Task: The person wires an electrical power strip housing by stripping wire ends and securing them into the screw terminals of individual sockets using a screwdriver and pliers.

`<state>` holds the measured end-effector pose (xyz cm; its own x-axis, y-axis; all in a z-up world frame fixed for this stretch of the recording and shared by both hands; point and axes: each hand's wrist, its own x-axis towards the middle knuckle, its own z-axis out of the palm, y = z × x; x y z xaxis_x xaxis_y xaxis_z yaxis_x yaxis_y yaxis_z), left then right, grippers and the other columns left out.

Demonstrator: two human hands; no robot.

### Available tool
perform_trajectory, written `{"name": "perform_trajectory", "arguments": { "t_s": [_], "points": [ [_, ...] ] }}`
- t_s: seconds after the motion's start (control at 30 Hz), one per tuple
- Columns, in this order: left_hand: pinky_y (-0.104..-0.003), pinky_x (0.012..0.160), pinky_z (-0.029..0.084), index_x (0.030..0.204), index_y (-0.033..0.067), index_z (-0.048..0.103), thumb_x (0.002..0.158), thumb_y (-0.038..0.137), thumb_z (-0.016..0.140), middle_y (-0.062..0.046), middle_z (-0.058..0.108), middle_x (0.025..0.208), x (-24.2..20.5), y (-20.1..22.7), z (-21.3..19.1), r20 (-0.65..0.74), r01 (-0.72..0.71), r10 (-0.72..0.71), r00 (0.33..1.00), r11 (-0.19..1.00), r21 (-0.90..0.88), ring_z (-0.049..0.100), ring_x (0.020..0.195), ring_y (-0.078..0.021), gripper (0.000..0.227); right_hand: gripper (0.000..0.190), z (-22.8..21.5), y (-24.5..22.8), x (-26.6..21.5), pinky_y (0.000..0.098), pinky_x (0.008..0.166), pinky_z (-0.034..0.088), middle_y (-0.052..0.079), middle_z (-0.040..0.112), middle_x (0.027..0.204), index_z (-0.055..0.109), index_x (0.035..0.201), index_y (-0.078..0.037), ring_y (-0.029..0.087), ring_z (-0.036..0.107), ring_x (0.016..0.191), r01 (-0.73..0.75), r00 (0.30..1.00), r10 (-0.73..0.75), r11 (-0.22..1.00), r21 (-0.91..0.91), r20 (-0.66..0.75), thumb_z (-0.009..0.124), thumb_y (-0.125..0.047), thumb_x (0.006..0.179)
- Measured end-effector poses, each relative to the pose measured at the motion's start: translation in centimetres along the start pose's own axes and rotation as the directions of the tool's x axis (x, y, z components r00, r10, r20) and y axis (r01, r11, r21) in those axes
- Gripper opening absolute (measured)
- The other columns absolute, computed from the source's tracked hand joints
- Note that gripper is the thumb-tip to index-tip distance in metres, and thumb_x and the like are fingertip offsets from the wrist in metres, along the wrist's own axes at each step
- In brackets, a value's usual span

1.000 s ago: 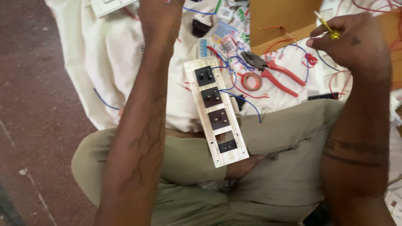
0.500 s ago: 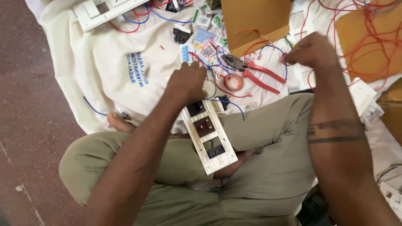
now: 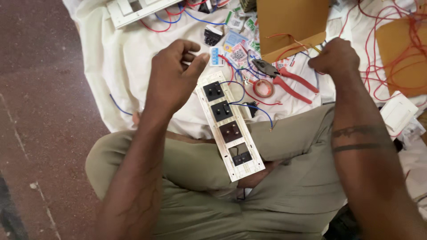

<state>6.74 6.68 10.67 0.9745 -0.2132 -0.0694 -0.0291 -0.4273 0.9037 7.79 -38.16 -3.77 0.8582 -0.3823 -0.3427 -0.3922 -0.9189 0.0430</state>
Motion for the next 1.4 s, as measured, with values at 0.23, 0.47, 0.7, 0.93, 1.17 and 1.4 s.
{"name": "perform_trajectory", "arguments": {
  "t_s": [0.23,0.47,0.7,0.93,1.17,1.4],
  "points": [
    [-0.027,0.07,0.058,0.109,0.0011,0.071,0.095,0.022,0.073,-0.007,0.077,0.09,0.9,-0.7,1.8,-0.009,0.003,-0.004,1.0,0.993,-0.122,0.071,0.078,-0.0101,0.025,0.029,-9.0,-1.2,-9.2,0.0284,0.051,0.038,0.008,0.072,0.084,0.074,0.096,0.001,0.009,0.051,0.061,0.041,0.999,-0.016,0.753,0.657,-0.044,0.078,-0.028,0.098],
    [-0.026,0.074,0.059,0.113,0.0005,0.069,0.091,0.018,0.077,-0.006,0.077,0.095,0.5,0.2,6.3,0.131,-0.049,0.093,0.987,0.95,-0.307,0.069,0.08,-0.0099,0.029,0.011,-9.5,-10.3,-15.8,0.0169,0.043,0.031,0.001,0.066,0.075,0.067,0.095,-0.007,0.001,0.043,0.049,-0.221,0.865,-0.451,0.054,0.974,0.221,0.074,-0.015,0.093],
    [-0.031,0.092,0.062,0.132,0.0002,0.063,0.105,0.013,0.064,-0.013,0.078,0.11,0.7,0.3,6.1,0.117,0.01,0.137,0.984,0.607,-0.795,0.075,0.099,-0.0152,0.03,0.012,-8.8,-15.4,-17.8,0.0166,0.043,0.032,0.003,0.064,0.075,0.063,0.096,-0.006,0.001,0.045,0.051,-0.399,0.72,-0.643,-0.078,0.913,0.26,0.072,-0.014,0.097],
    [-0.033,0.087,0.066,0.123,-0.0072,0.069,0.109,0.011,0.064,-0.014,0.077,0.104,1.5,0.2,6.1,0.145,0.041,0.139,0.98,0.566,-0.823,0.075,0.088,-0.0166,0.024,0.016,-8.0,-15.3,-17.2,0.017,0.05,0.035,0.002,0.065,0.082,0.068,0.101,-0.003,0.001,0.046,0.056,-0.252,0.801,-0.581,-0.11,0.961,0.143,0.074,-0.018,0.1],
    [-0.035,0.06,0.055,0.13,0.0041,0.064,0.09,0.016,0.073,-0.012,0.077,0.079,0.9,1.6,5.2,0.16,0.05,-0.032,0.987,0.993,-0.111,0.066,0.06,-0.0194,0.042,0.037,-9.4,-14.8,-16.9,0.0169,0.074,0.052,0.003,0.072,0.106,0.069,0.127,0.003,0.003,0.061,0.08,0.589,0.743,-0.438,0.07,0.805,-0.506,0.085,-0.021,0.104],
    [-0.041,0.07,0.054,0.139,-0.0008,0.054,0.087,0.007,0.076,-0.019,0.076,0.087,0.5,1.0,4.4,0.179,-0.24,0.221,0.959,0.967,0.09,0.073,0.082,-0.0331,0.057,0.025,-8.6,-15.8,-17.2,0.0244,0.071,0.05,0.008,0.073,0.096,0.076,0.117,0.0,0.012,0.063,0.079,0.752,0.626,-0.572,0.261,0.605,-0.531,0.087,-0.013,0.099]
  ]
}}
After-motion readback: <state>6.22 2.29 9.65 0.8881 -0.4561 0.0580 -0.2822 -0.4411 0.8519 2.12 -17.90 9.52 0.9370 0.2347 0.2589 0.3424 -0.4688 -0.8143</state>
